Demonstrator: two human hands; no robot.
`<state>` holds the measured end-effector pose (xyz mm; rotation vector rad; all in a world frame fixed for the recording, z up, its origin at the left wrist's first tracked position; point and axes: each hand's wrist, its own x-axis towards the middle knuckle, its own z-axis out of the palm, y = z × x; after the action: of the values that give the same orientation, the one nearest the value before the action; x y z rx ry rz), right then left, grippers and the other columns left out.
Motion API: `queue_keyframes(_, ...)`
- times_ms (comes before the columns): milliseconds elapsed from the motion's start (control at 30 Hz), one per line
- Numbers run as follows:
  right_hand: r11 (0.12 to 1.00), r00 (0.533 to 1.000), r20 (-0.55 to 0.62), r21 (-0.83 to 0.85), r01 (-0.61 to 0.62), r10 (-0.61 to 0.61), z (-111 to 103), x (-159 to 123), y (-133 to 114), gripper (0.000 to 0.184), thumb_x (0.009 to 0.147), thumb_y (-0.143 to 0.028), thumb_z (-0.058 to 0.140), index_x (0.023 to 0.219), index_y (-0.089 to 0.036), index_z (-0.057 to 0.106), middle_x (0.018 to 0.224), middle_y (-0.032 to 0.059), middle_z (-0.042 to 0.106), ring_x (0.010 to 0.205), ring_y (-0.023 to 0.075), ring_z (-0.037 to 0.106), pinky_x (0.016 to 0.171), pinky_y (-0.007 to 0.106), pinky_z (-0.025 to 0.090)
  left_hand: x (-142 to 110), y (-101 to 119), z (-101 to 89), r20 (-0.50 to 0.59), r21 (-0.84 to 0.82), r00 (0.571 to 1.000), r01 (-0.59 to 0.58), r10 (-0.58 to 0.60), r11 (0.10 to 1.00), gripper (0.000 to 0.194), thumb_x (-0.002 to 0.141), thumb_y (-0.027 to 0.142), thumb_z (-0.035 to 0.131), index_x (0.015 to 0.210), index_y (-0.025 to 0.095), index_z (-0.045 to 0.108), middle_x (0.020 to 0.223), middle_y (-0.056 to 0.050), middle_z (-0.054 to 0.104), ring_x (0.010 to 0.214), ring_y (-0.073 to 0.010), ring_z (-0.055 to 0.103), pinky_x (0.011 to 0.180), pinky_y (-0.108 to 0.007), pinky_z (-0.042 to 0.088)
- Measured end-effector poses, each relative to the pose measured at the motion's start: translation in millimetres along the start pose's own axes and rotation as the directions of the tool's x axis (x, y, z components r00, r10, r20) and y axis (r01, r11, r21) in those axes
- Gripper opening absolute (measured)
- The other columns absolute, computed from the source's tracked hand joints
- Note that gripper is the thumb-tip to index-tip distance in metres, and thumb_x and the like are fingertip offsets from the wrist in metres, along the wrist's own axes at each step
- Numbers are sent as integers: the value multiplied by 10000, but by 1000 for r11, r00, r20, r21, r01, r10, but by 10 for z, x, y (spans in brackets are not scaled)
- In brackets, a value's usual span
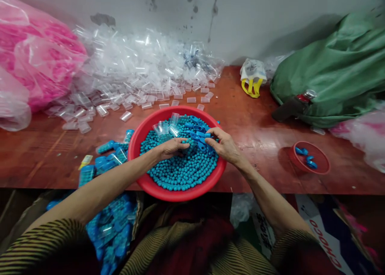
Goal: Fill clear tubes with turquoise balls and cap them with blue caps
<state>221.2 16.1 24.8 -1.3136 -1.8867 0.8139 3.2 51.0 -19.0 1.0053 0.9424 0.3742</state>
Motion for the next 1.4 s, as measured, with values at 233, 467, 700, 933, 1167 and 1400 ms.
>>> queue_keyframes(233,998,990,133,40,-52,46,205,50,-42,387,914,-291,361,1245,-178,527,775,24,625,654,137,569,643,278,472,-207,23,20,-94,-49,993,-78,73,996,289,649,329,721,806,140,569,761,5,589,690,-96,541,655,-222,411)
queue_keyframes(467,932,955,295,-339,128,-24,316,72,-120,346,902,-247,430,1211,-211,581,1106,85,652,1052,212,584,913,350,439,-408,33,116,-45,52,998,-49,51,997,437,666,485,687,879,164,480,699,8,605,491,-100,565,454,-211,391)
queue_keyframes(700,937,977,208,-330,114,-46,379,54,-85,388,908,-186,391,1274,-145,513,1226,128,602,1129,213,559,957,371,423,-516,-15,114,-100,40,995,-11,15,999,421,686,487,660,866,170,451,626,18,588,427,-93,551,379,-177,372)
queue_keyframes(933,992,960,281,-122,36,-1,392,20,-123,273,871,-209,474,1102,-162,612,999,76,693,937,190,633,854,336,462,-599,-2,131,-128,31,989,-71,75,997,425,694,486,648,902,171,454,636,30,568,442,-91,553,370,-172,390)
queue_keyframes(1167,909,945,294,339,-244,144,503,23,-117,189,824,-299,511,953,-178,578,676,-23,599,514,96,513,457,208,411,-600,-57,246,-145,57,963,-222,228,973,445,723,463,633,974,160,425,684,43,539,432,-70,530,341,-164,355)
queue_keyframes(1400,899,978,168,400,-180,121,598,-49,-191,192,826,-313,529,891,-183,654,692,-19,619,565,98,536,563,233,447,-654,-112,343,-198,15,927,-322,319,947,647,779,423,599,1288,154,306,670,49,535,419,-76,526,348,-178,373)
